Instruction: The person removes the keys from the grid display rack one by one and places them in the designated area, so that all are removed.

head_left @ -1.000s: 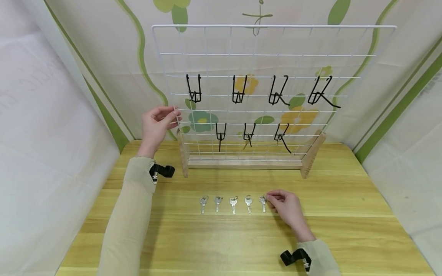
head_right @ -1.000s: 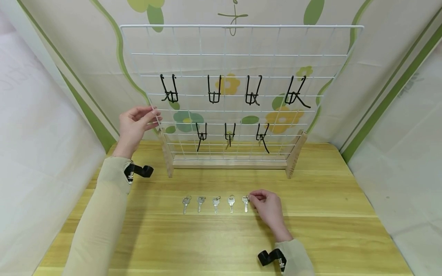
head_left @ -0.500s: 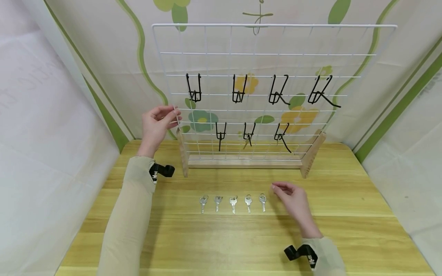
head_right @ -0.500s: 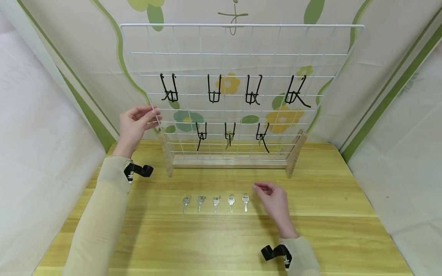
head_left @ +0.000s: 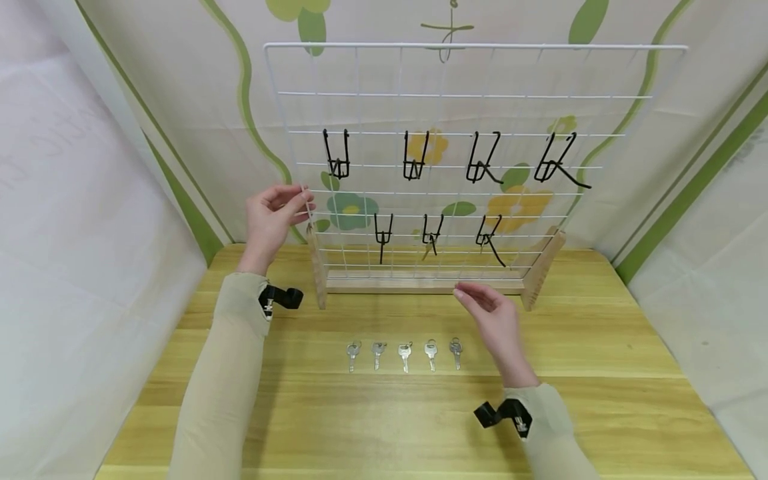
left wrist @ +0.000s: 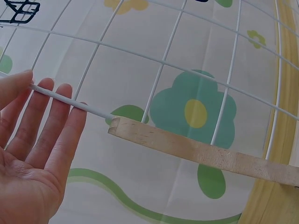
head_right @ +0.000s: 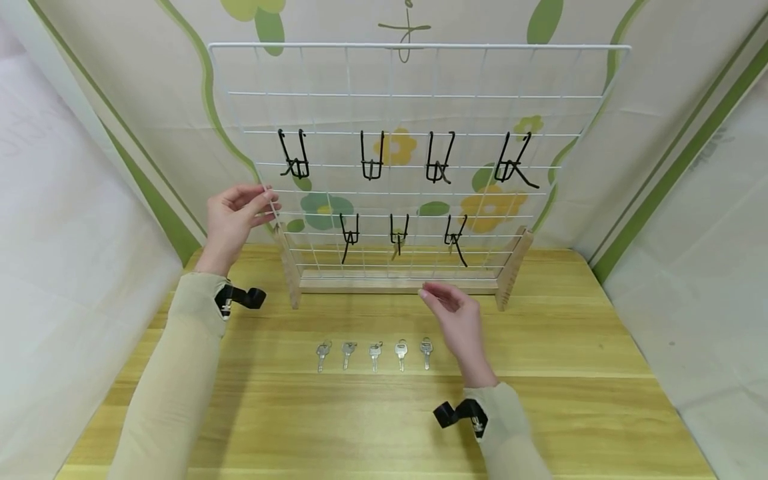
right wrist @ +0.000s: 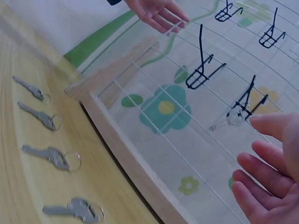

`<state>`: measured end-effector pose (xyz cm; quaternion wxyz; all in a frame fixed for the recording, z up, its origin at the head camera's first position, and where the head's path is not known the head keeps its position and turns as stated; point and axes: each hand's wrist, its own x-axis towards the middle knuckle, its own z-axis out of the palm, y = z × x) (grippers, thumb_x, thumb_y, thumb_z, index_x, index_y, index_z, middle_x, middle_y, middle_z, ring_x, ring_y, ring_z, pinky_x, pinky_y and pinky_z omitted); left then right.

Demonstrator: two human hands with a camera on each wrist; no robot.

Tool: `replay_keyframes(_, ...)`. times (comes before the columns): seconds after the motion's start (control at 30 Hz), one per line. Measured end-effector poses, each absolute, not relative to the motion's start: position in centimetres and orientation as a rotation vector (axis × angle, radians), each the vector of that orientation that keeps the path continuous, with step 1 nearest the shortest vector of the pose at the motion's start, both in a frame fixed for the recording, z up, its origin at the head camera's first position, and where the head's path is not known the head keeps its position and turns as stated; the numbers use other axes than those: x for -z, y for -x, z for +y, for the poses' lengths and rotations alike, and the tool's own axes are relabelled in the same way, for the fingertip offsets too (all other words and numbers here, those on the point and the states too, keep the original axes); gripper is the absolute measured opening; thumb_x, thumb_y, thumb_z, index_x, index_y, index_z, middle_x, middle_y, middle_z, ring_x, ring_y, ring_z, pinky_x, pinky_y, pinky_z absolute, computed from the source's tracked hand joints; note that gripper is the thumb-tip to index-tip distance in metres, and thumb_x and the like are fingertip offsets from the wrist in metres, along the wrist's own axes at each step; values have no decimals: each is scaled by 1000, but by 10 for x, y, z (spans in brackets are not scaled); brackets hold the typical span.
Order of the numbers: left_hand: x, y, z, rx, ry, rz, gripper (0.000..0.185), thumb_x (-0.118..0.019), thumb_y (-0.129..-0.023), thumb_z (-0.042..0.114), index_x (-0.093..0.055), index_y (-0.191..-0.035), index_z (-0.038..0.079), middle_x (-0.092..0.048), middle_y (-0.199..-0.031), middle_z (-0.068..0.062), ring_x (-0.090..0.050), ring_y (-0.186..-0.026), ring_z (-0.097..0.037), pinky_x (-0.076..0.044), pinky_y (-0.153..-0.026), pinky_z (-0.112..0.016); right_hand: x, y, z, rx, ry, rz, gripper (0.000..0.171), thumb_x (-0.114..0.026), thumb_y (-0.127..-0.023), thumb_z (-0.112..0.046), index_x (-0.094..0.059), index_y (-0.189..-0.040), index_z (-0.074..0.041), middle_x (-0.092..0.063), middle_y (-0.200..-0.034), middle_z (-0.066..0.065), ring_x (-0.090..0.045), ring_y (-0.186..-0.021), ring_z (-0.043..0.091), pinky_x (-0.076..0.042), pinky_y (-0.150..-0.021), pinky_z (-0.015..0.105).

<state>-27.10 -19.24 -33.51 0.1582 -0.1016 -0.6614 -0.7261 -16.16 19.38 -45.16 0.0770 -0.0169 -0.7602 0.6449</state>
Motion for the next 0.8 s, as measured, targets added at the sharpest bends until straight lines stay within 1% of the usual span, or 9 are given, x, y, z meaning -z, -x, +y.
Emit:
replay_keyframes(0.17, 336, 272, -192, 2061, 302, -1906, 20, -75, -95, 11, -73, -110, -2, -75, -105, -13, -74, -88, -25, -63, -80, -34, 443, 185, 177, -2009, 21, -2206, 42, -79, -93, -28, -68, -126, -5, -67, -128, 9, -63, -115, 20, -54, -98, 24)
replay_keyframes(0.27, 337, 273, -192, 2064, 304, -1903, 19, -75, -95, 11, -73, -109, -1, -75, -104, -13, -74, -87, -24, -63, -80, -33, 437, 200, 170, -2003, 12, -2182, 43, -80, -92, -29, -69, -126, -7, -67, -128, 8, -64, -115, 21, -54, -99, 26)
replay_keyframes(0.37, 338, 273, -193, 2067, 301, -1902, 18, -75, -95, 10, -73, -109, -1, -75, -104, -13, -74, -87, -24, -63, -80, -33, 431, 214, 163, -1978, 9, -2152, 39, -80, -92, -26, -70, -126, -8, -69, -126, 7, -65, -113, 21, -54, -98, 27)
replay_keyframes(0.57, 337, 272, -193, 2062, 303, -1913, 18, -75, -95, 11, -73, -108, 0, -74, -106, -16, -74, -87, -24, -63, -81, -34, 423, 230, 155, -1926, -2, -2110, 32, -78, -94, -20, -72, -122, -7, -71, -121, 7, -66, -107, 18, -56, -93, 25)
replay_keyframes(0.8, 336, 272, -193, 2067, 323, -1910, 14, -75, -95, 9, -73, -106, 0, -73, -107, -19, -75, -86, -23, -63, -80, -34, 421, 236, 151, -1924, 17, -2081, 34, -80, -93, -25, -73, -118, -3, -72, -115, 8, -67, -100, 17, -57, -87, 23)
